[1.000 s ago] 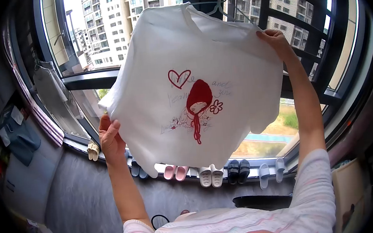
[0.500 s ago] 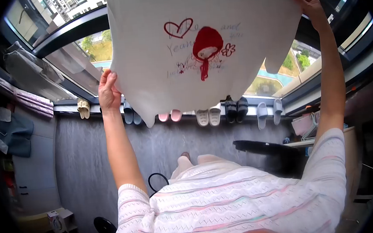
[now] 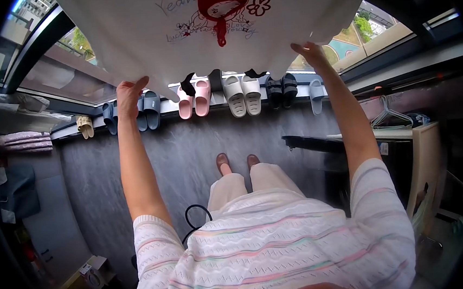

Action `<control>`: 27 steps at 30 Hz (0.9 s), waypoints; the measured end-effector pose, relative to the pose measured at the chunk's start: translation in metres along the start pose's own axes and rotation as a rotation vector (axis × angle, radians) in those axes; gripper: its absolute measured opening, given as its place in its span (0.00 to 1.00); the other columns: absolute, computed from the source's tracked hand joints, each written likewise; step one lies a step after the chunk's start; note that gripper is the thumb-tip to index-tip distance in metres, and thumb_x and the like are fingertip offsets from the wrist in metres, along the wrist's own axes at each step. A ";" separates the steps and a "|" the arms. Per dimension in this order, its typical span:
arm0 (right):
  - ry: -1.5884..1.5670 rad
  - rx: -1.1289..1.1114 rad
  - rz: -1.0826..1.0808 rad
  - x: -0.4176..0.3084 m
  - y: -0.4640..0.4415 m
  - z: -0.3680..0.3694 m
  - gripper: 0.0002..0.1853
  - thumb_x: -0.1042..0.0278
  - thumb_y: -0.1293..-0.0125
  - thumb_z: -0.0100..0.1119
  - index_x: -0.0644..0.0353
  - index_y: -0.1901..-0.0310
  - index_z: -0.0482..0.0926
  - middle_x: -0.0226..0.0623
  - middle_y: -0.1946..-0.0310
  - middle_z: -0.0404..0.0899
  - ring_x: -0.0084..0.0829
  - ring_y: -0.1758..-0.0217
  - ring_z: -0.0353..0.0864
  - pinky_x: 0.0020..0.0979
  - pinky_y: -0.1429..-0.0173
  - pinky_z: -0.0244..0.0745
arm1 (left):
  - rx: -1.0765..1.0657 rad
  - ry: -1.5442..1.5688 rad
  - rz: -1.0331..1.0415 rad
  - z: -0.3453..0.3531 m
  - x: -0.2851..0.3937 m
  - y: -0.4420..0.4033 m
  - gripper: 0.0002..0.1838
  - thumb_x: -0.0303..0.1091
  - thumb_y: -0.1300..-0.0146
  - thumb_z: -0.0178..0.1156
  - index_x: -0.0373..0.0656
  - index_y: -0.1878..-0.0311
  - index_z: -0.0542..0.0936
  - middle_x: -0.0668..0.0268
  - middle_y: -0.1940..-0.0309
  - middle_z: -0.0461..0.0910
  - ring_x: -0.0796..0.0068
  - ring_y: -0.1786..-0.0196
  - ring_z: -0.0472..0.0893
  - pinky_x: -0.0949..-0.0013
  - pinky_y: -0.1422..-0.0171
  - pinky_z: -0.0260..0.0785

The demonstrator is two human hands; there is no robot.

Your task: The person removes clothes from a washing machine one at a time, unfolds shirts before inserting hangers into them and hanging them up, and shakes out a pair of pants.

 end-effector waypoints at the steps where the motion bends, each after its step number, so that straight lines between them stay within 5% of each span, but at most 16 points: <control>1: 0.114 0.097 0.043 0.013 -0.012 0.003 0.19 0.55 0.48 0.57 0.59 0.59 0.77 0.43 0.62 0.79 0.38 0.57 0.77 0.35 0.51 0.68 | 0.078 -0.005 -0.001 -0.001 -0.008 -0.004 0.07 0.31 0.53 0.65 0.44 0.69 0.79 0.73 0.74 0.78 0.83 0.69 0.74 0.77 0.66 0.61; 4: 0.547 0.231 0.051 0.012 -0.005 -0.015 0.18 0.56 0.50 0.48 0.59 0.64 0.78 0.46 0.73 0.78 0.41 0.66 0.79 0.37 0.59 0.71 | 0.225 0.188 0.036 -0.028 -0.031 -0.015 0.06 0.32 0.53 0.65 0.49 0.72 0.78 0.76 0.75 0.76 0.85 0.70 0.73 0.78 0.68 0.61; 8: 0.585 0.203 0.044 0.013 0.005 -0.046 0.16 0.58 0.49 0.49 0.62 0.68 0.79 0.43 0.77 0.78 0.41 0.69 0.79 0.37 0.60 0.70 | 0.229 0.135 0.082 -0.045 -0.047 -0.021 0.04 0.30 0.52 0.63 0.49 0.71 0.78 0.77 0.73 0.77 0.87 0.69 0.73 0.78 0.66 0.61; 14: 0.325 0.086 0.168 0.024 0.023 -0.028 0.14 0.63 0.51 0.51 0.67 0.70 0.77 0.42 0.76 0.77 0.33 0.70 0.77 0.33 0.62 0.69 | -0.031 -0.062 -0.093 -0.007 -0.072 -0.013 0.06 0.30 0.51 0.62 0.48 0.67 0.79 0.78 0.73 0.77 0.88 0.70 0.72 0.79 0.66 0.58; 19: -0.045 0.079 0.173 0.066 0.025 -0.048 0.07 0.71 0.50 0.52 0.63 0.71 0.77 0.27 0.79 0.73 0.19 0.75 0.68 0.24 0.70 0.64 | 0.154 0.076 -0.161 -0.036 -0.099 -0.016 0.07 0.32 0.54 0.63 0.51 0.69 0.78 0.79 0.72 0.76 0.87 0.68 0.72 0.77 0.63 0.59; 24: 0.098 -0.132 0.345 0.084 0.042 -0.030 0.05 0.70 0.49 0.54 0.61 0.70 0.77 0.23 0.79 0.70 0.16 0.75 0.66 0.22 0.72 0.62 | -0.127 -0.141 -0.279 -0.017 -0.115 -0.010 0.14 0.33 0.55 0.64 0.49 0.62 0.77 0.75 0.66 0.77 0.82 0.63 0.72 0.73 0.62 0.60; 27: -0.070 -0.136 0.262 0.119 0.041 -0.032 0.05 0.68 0.47 0.54 0.59 0.70 0.76 0.25 0.79 0.70 0.14 0.76 0.65 0.21 0.78 0.57 | 0.037 -0.014 -0.280 -0.019 -0.123 -0.003 0.11 0.32 0.53 0.61 0.48 0.63 0.77 0.74 0.65 0.77 0.81 0.60 0.72 0.71 0.61 0.60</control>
Point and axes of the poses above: each hand's wrist, its own y-axis away from the middle knuckle, its own z-axis out of the palm, x = y × z, the point moved 2 cm from there along -y, towards the middle knuckle
